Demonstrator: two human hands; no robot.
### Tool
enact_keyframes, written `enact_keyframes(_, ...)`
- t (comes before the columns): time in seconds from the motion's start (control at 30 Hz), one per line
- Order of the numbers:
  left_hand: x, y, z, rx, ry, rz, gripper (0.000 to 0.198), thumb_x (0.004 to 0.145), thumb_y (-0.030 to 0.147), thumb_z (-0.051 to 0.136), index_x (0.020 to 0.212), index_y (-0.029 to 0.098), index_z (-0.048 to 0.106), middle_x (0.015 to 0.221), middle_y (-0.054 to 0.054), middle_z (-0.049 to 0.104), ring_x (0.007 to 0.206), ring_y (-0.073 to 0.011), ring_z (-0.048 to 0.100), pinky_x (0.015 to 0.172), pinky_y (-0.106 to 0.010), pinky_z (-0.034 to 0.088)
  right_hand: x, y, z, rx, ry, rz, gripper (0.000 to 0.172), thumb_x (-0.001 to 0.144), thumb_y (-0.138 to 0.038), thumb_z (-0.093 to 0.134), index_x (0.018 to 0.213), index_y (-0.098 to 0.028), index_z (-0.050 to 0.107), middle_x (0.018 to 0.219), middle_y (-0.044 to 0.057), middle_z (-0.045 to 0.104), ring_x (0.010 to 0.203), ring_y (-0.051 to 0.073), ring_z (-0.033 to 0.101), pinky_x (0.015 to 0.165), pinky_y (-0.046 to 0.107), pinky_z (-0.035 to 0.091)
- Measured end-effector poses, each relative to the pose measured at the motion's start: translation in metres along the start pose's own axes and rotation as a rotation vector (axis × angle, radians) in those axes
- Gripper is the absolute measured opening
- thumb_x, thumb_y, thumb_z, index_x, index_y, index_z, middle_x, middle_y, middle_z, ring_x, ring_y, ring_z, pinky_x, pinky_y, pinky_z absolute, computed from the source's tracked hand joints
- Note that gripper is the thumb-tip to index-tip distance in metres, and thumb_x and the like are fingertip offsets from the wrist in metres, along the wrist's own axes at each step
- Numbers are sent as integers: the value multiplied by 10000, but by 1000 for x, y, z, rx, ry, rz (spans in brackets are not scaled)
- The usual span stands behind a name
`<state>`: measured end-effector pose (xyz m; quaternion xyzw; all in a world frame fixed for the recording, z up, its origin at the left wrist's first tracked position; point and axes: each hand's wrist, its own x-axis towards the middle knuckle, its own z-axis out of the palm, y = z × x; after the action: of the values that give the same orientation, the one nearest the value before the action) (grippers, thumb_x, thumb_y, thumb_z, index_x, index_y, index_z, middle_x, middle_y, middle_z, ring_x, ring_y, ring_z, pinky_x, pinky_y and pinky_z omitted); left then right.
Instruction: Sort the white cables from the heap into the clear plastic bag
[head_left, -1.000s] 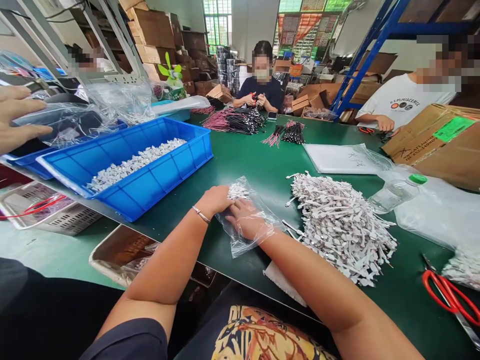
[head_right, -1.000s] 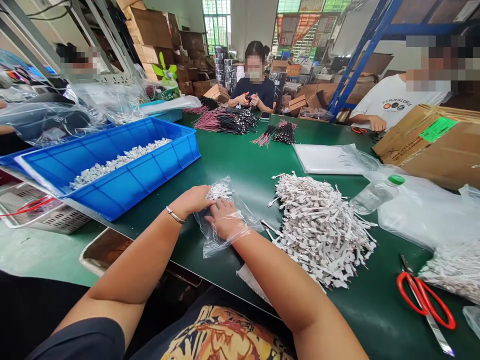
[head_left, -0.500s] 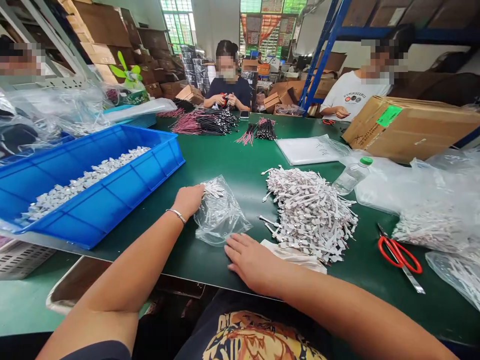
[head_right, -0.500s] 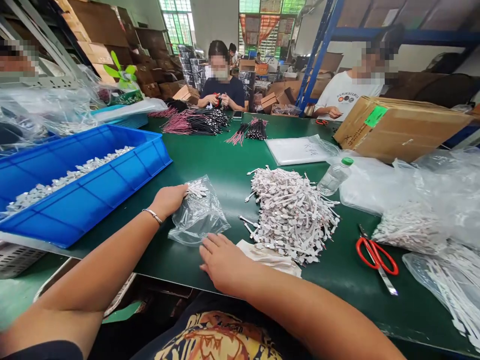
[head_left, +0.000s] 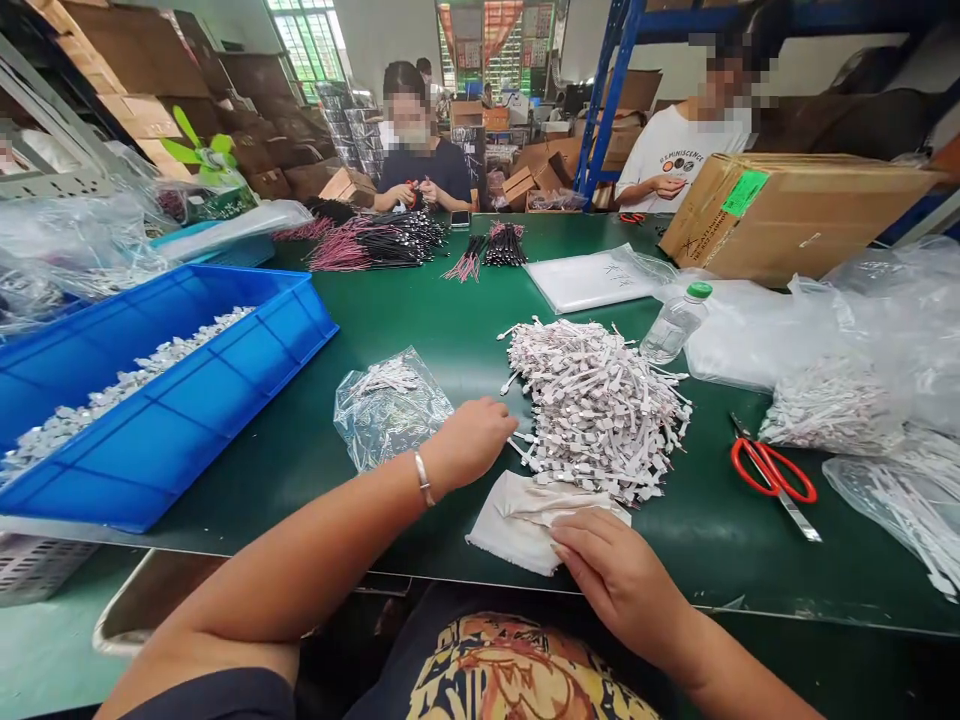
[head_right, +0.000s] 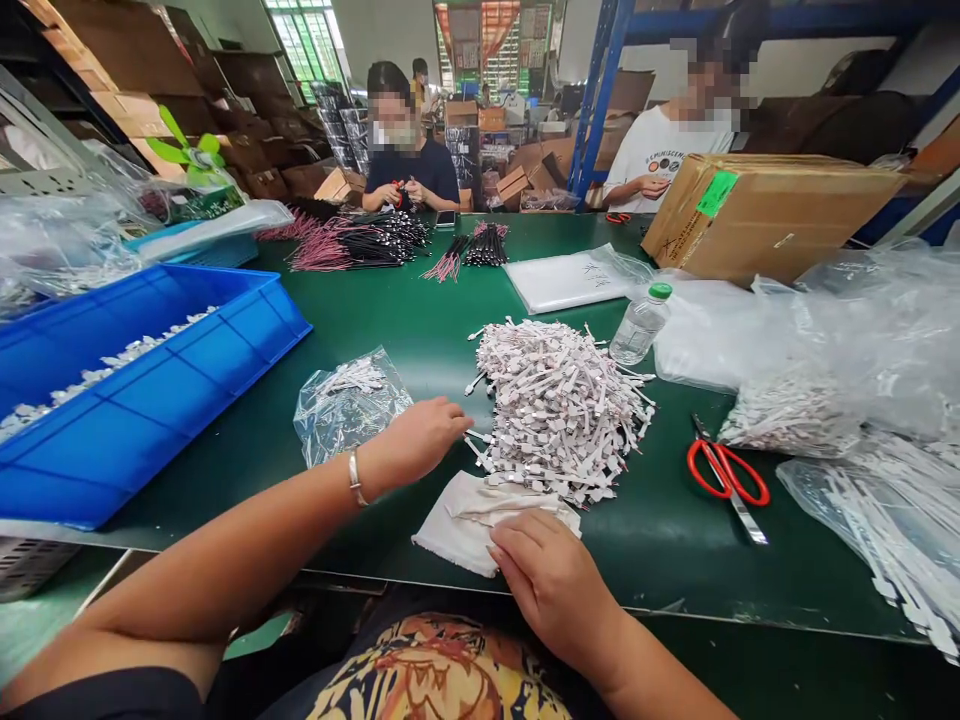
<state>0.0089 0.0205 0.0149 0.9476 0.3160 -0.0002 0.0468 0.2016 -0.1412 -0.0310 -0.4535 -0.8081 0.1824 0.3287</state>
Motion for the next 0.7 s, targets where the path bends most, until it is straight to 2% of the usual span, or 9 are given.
enact_keyframes(0.1, 19, 16, 16, -36, -28, -14, 222, 795, 54, 407, 838, 129, 612, 825, -121, 592, 855, -244, 536, 740, -350, 429, -9, 4, 6, 80, 46, 33, 231, 862, -128, 480, 1052, -219, 573, 890, 69, 637, 832, 198, 577, 748, 358, 492)
enact_keyframes(0.27, 31, 21, 27, -126, -42, -72, 190, 729, 24, 445, 772, 123, 601, 829, -133, 598, 846, -246, 552, 742, -345, 433, -14, 8, 13, 179, 106, 129, 201, 866, -143, 472, 1004, -230, 589, 853, 54, 631, 805, 192, 575, 737, 348, 479)
enact_keyframes(0.37, 30, 14, 27, -224, -27, -152, 202, 681, 16, 456, 752, 145, 594, 780, -102, 607, 799, -230, 572, 719, -331, 436, -14, 9, 13, 199, 134, 156, 196, 867, -154, 471, 994, -235, 597, 856, 51, 639, 809, 193, 583, 738, 343, 480)
enact_keyframes(0.5, 17, 4, 14, -401, -7, -250, 182, 697, 74, 447, 813, 172, 548, 704, -32, 594, 655, -164, 574, 588, -264, 441, -18, 9, 13, 203, 192, 158, 217, 858, -149, 485, 1018, -240, 600, 902, 54, 650, 857, 196, 599, 777, 346, 492)
enact_keyframes(0.6, -4, 16, 3, -677, 15, -258, 138, 772, 155, 424, 899, 180, 472, 725, 4, 570, 621, -115, 562, 555, -222, 445, -21, 6, 17, 215, 294, 206, 272, 845, -155, 519, 1095, -249, 570, 961, 59, 651, 882, 194, 613, 786, 336, 510)
enact_keyframes(0.7, -24, 43, 1, -1357, 39, -296, 98, 773, 203, 504, 843, 180, 439, 685, 25, 528, 625, -101, 549, 590, -227, 445, -19, -1, 23, 325, 331, 320, 382, 827, -207, 570, 1201, -251, 501, 972, 61, 655, 813, 178, 636, 712, 304, 541)
